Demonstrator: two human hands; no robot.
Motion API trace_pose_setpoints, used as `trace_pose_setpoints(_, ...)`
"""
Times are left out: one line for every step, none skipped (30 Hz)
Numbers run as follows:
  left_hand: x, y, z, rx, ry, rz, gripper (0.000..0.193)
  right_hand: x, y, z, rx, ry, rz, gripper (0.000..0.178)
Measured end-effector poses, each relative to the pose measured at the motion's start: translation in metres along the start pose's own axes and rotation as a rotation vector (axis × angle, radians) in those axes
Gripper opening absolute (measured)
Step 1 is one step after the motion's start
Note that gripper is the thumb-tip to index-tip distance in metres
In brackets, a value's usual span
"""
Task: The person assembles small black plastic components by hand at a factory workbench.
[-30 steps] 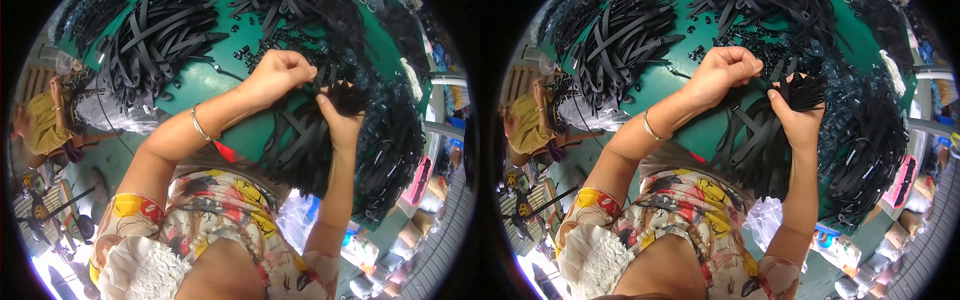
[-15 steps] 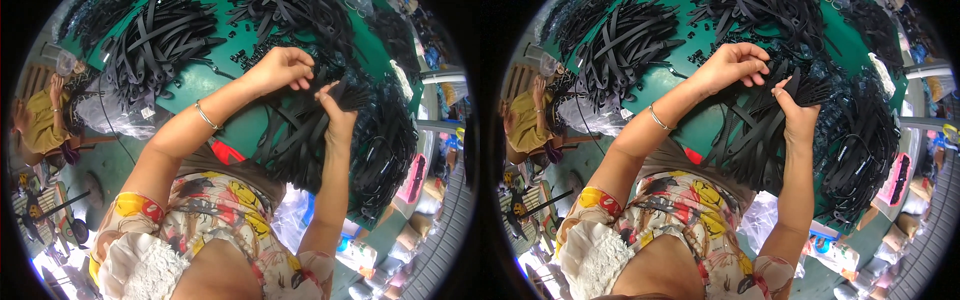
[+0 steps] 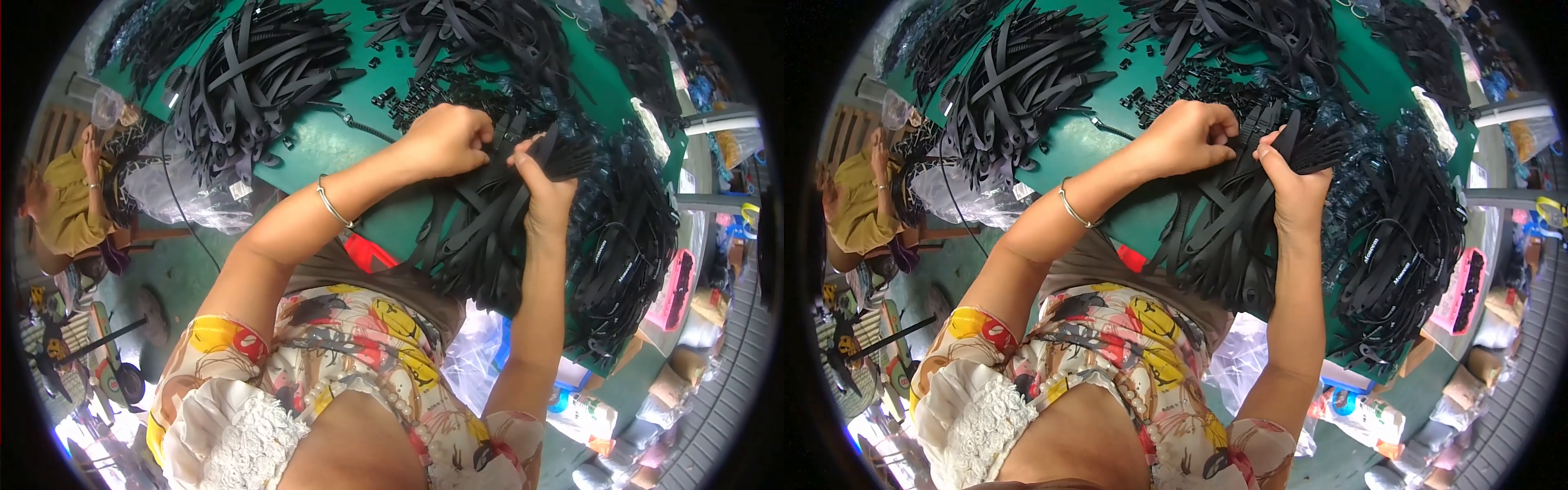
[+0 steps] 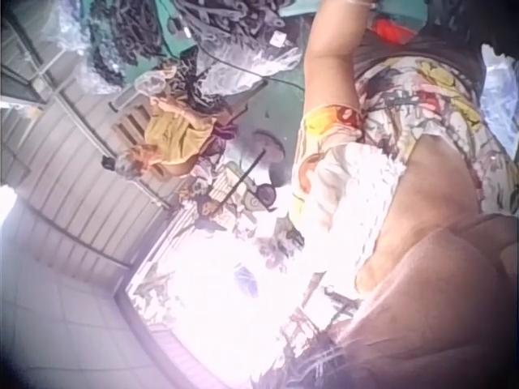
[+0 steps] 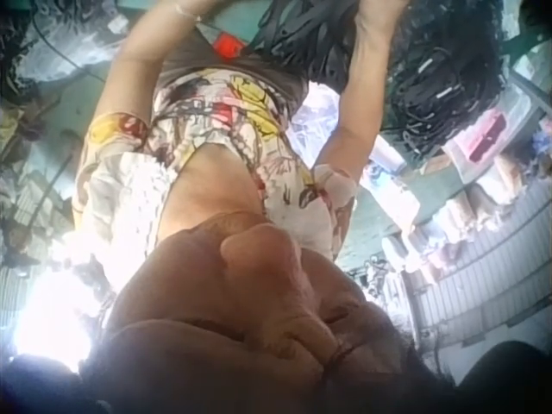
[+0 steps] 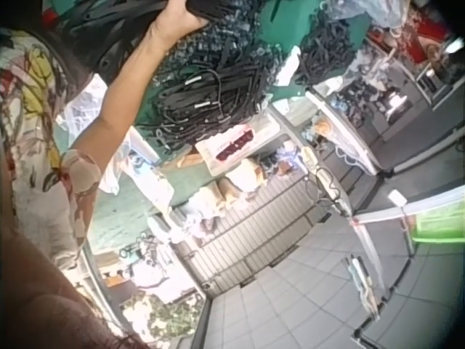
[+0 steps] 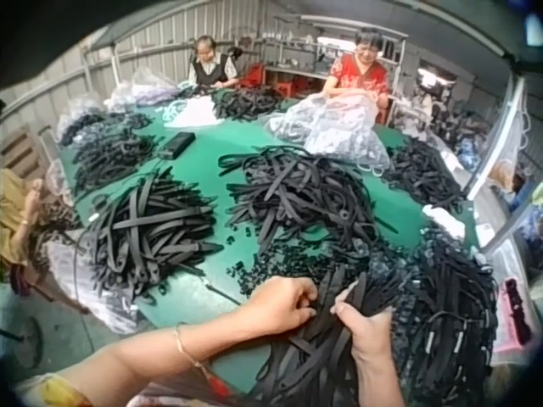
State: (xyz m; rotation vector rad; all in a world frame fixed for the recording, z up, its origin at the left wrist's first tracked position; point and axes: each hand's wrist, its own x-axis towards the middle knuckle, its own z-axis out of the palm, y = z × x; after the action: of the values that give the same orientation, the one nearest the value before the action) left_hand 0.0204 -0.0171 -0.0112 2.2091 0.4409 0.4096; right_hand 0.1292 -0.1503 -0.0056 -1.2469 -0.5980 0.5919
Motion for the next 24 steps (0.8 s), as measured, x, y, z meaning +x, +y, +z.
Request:
trace_pose_setpoints(0.002,-0.003,-0.003,-0.073,-0.008,0.006,0.024,0.0,0.0,0.0,-0.003,-0.008,0.003,0.018)
trace_pose_setpoints(0.004,-0.01,-0.001,-0.235,-0.001,-0.01,0.02,-0.001,-0.001,0.001,-0.002,-0.006,0.0,0.018)
trace_pose_setpoints(0.005,-0.007,-0.003,-0.403,-0.025,-0.082,0.018,-0.001,-0.002,0.002,-0.016,-0.015,0.005,0.018)
trace_pose_setpoints(0.007,-0.002,-0.007,-0.571,-0.05,-0.155,0.015,-0.001,-0.003,0.003,-0.03,-0.024,0.011,0.017)
trace_pose_setpoints(0.008,0.002,-0.007,-0.57,-0.051,-0.153,0.015,-0.001,-0.003,0.002,-0.03,-0.023,0.009,0.017)
trace_pose_setpoints(0.008,0.007,-0.006,-0.682,-0.072,-0.164,0.015,-0.001,-0.003,0.001,-0.077,-0.047,-0.001,0.017)
trace_pose_setpoints(0.008,0.009,-0.006,-0.793,-0.092,-0.175,0.014,-0.001,-0.002,0.001,-0.124,-0.072,-0.011,0.017)
trace_pose_setpoints(0.008,0.008,-0.006,-0.792,-0.09,-0.176,0.014,0.0,0.0,0.001,-0.123,-0.074,-0.011,0.017)
trace_pose_setpoints(0.009,0.006,-0.006,-0.852,-0.117,-0.156,0.015,0.0,0.003,0.001,-0.131,-0.054,-0.035,0.017)
trace_pose_setpoints(0.009,0.005,-0.007,-0.911,-0.145,-0.136,0.015,0.0,0.004,0.001,-0.138,-0.034,-0.059,0.018)
trace_pose_setpoints(0.009,0.003,-0.01,-0.909,-0.142,-0.13,0.016,0.0,0.004,0.002,-0.137,-0.035,-0.057,0.018)
trace_pose_setpoints(0.01,0.002,-0.018,-0.882,-0.129,-0.129,0.015,0.0,0.003,0.002,-0.132,-0.024,-0.045,0.018)
trace_pose_setpoints(0.011,-0.005,-0.021,-0.744,-0.024,-0.053,0.015,0.0,0.002,0.003,-0.127,-0.013,-0.034,0.018)
trace_pose_setpoints(0.012,-0.013,-0.025,-0.603,0.079,0.021,0.014,-0.001,0.001,0.004,-0.126,-0.016,-0.03,0.018)
trace_pose_setpoints(0.013,-0.019,-0.03,-0.261,0.169,0.067,0.013,-0.001,0.0,0.005,-0.12,0.004,-0.031,0.018)
trace_pose_setpoints(0.011,-0.022,-0.031,-0.263,0.168,0.066,0.013,-0.002,-0.001,0.006,-0.114,0.024,-0.031,0.018)
trace_pose_setpoints(0.009,-0.024,-0.032,-0.047,0.15,0.141,0.014,-0.002,-0.001,0.005,-0.115,0.025,-0.03,0.018)
trace_pose_setpoints(0.007,-0.024,-0.032,0.169,0.132,0.215,0.015,-0.002,-0.002,0.005,-0.128,0.008,-0.038,0.019)
trace_pose_setpoints(0.004,-0.019,-0.031,0.246,0.133,0.185,0.019,-0.001,-0.002,0.004,-0.14,-0.01,-0.046,0.019)
trace_pose_setpoints(0.003,-0.017,-0.029,0.244,0.133,0.184,0.019,-0.001,-0.002,0.004,-0.141,-0.01,-0.045,0.019)
trace_pose_setpoints(0.002,-0.016,-0.027,0.318,0.151,0.207,0.02,-0.001,-0.001,0.004,-0.139,0.004,-0.025,0.021)
trace_pose_setpoints(0.001,-0.015,-0.025,0.392,0.167,0.229,0.021,-0.001,-0.001,0.004,-0.136,0.017,-0.004,0.022)
trace_pose_setpoints(0.001,-0.014,-0.022,0.445,0.173,0.191,0.022,-0.001,0.0,0.004,-0.135,0.015,-0.003,0.022)
trace_pose_setpoints(0.0,-0.014,-0.019,0.444,0.173,0.191,0.022,-0.001,0.0,0.003,-0.092,0.018,0.018,0.025)
